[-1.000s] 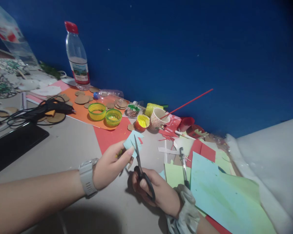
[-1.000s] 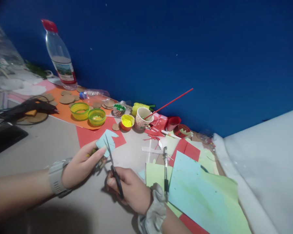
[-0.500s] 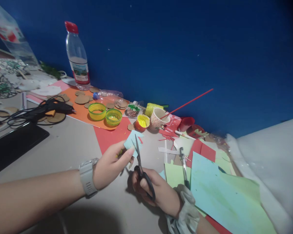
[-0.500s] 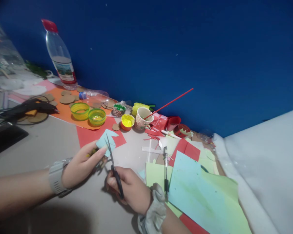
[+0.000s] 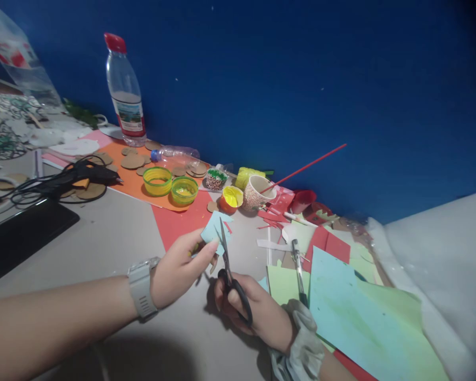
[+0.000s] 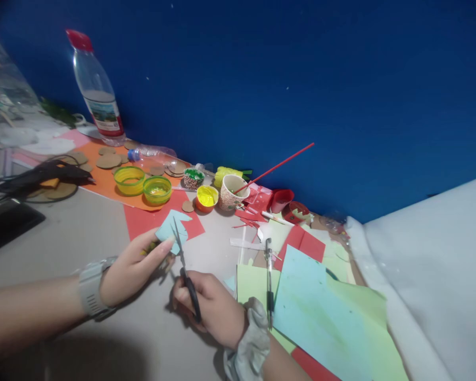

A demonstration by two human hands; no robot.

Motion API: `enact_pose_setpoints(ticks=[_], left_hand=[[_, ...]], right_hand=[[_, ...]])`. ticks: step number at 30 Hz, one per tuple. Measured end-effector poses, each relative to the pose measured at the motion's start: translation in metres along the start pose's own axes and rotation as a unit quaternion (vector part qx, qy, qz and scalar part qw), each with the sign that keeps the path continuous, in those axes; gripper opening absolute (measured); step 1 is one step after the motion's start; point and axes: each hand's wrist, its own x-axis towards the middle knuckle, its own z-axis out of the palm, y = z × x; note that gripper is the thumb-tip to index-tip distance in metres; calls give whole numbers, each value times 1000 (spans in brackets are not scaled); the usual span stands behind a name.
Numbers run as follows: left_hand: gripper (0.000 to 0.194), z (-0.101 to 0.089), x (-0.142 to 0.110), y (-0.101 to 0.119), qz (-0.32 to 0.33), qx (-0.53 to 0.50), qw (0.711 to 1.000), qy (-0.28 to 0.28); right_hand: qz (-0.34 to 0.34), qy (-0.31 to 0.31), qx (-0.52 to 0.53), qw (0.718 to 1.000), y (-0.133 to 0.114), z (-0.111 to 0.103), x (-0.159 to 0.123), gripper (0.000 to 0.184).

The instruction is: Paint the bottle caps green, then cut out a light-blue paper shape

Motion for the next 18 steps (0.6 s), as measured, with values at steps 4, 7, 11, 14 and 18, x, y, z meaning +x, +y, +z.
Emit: enact_pose_setpoints(ticks=[4, 7, 11, 14, 18], left_hand=[[24, 1, 0, 0, 12, -3, 1000, 0], [24, 1, 1, 0, 19, 4, 1000, 3], [24, 0, 1, 0, 26, 5, 1000, 0], [22, 0, 0, 0, 28, 3, 1000, -1], [21, 1, 0, 0, 30, 12, 999, 4]], right_hand=[[-4, 3, 3, 1000, 0, 1, 0, 52], [-6, 4, 9, 1000, 0, 1, 0, 52], [-1, -3, 15, 1000, 1, 0, 0, 52], [-7, -5, 9, 1000, 1, 0, 1, 51], [-6, -5, -6, 1000, 0, 0, 0, 53]])
